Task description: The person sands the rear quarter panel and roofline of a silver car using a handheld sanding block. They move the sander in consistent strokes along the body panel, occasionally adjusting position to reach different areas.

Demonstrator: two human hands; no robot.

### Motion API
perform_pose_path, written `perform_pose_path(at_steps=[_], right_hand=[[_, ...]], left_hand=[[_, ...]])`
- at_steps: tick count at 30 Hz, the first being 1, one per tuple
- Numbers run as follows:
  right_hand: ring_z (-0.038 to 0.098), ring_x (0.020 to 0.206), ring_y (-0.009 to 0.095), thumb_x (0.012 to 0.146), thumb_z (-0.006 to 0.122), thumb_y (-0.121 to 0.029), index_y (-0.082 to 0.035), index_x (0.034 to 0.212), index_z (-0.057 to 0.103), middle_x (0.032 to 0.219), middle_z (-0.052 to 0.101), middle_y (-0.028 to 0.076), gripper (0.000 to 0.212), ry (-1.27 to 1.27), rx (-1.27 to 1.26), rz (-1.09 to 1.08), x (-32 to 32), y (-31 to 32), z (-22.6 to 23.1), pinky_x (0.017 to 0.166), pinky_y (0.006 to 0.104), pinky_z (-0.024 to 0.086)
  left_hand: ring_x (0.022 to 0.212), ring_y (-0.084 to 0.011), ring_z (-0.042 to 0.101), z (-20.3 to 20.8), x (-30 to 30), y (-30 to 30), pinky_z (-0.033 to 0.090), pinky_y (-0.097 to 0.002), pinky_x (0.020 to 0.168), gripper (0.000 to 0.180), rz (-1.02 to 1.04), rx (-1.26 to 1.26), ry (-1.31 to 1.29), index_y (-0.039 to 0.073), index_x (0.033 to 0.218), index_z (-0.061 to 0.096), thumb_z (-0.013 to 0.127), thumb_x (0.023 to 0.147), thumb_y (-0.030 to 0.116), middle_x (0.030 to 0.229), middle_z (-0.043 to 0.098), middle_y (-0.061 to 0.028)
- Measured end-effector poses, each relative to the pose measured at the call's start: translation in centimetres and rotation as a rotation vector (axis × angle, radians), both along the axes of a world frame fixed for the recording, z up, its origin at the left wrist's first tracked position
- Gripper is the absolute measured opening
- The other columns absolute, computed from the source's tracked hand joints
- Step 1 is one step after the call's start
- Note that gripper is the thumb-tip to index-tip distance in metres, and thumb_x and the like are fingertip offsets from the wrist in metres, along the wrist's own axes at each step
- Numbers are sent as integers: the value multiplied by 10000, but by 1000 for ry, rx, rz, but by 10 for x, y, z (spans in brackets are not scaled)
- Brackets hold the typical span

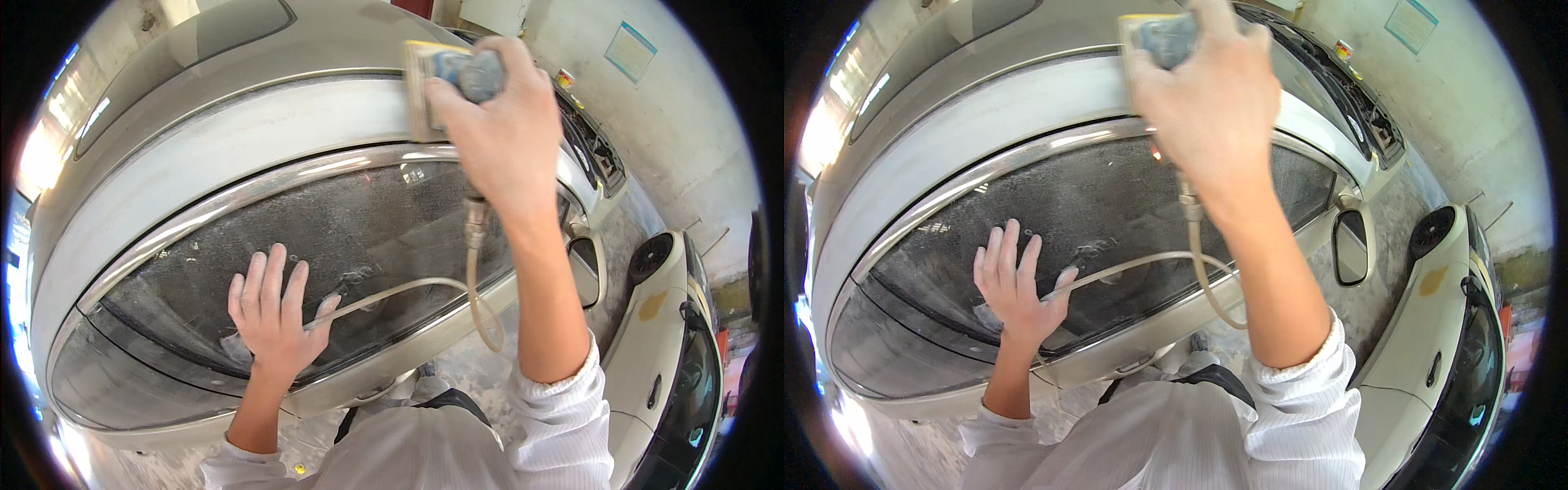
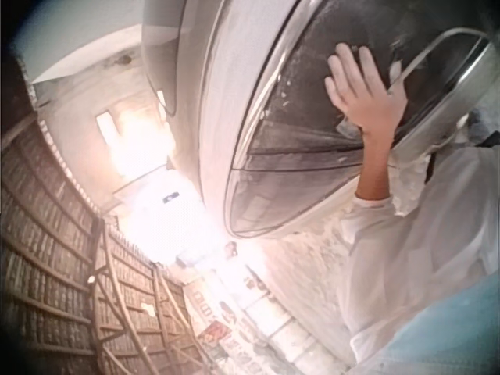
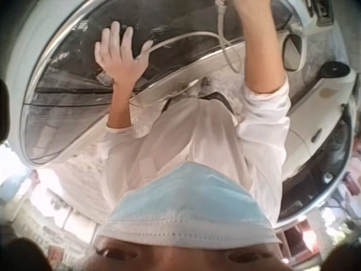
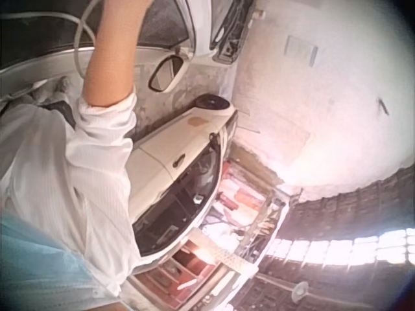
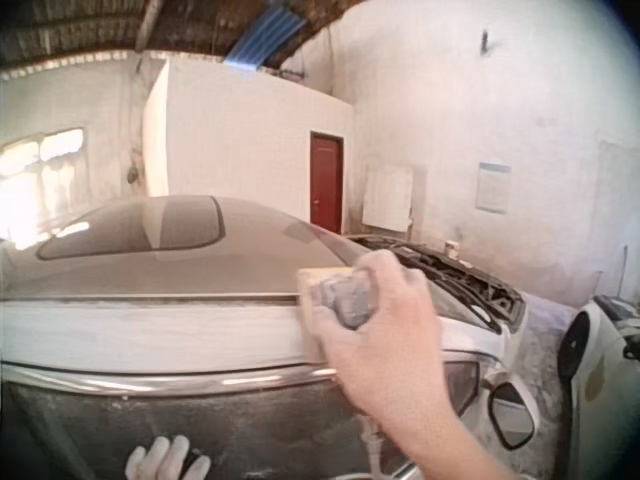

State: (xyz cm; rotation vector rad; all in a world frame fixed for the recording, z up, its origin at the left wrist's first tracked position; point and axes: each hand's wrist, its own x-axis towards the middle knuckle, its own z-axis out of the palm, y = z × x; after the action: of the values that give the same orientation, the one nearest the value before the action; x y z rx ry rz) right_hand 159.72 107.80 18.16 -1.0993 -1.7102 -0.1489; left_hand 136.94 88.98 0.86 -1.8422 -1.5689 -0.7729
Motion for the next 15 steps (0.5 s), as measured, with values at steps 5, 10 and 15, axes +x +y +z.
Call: perform_pose_path(at_steps=[5,10,15], right_hand=[[740,869,471,859,830,-230,-18,1187,674,1076,649,305,421,-1,-26,27,-72,-38,14,812,530,609],[742,745,485,858,789,-140,-16,1104,638,1082,598,326,314,45,-57,174,-91,-50,25,717,539,618],[756,802,499,865,814,-159,-16,1130,634,1111,592,321,351,58,-86,21,-44,-27,11,743,549,632]], left_hand=[[1450,-381,593,3,-2,-2,354,-555,1242,453,-4,-3,-37,109,1358,715,766,1022,408,1556,668,-168],[1453,-401,595,5,-6,-3,371,-573,1227,400,-65,19,-39,77,1341,715,762,1029,321,1551,671,-185],[1462,-429,581,2,-8,-5,360,-597,1226,401,-57,3,-37,72,1346,716,773,1019,297,1552,666,-209]])
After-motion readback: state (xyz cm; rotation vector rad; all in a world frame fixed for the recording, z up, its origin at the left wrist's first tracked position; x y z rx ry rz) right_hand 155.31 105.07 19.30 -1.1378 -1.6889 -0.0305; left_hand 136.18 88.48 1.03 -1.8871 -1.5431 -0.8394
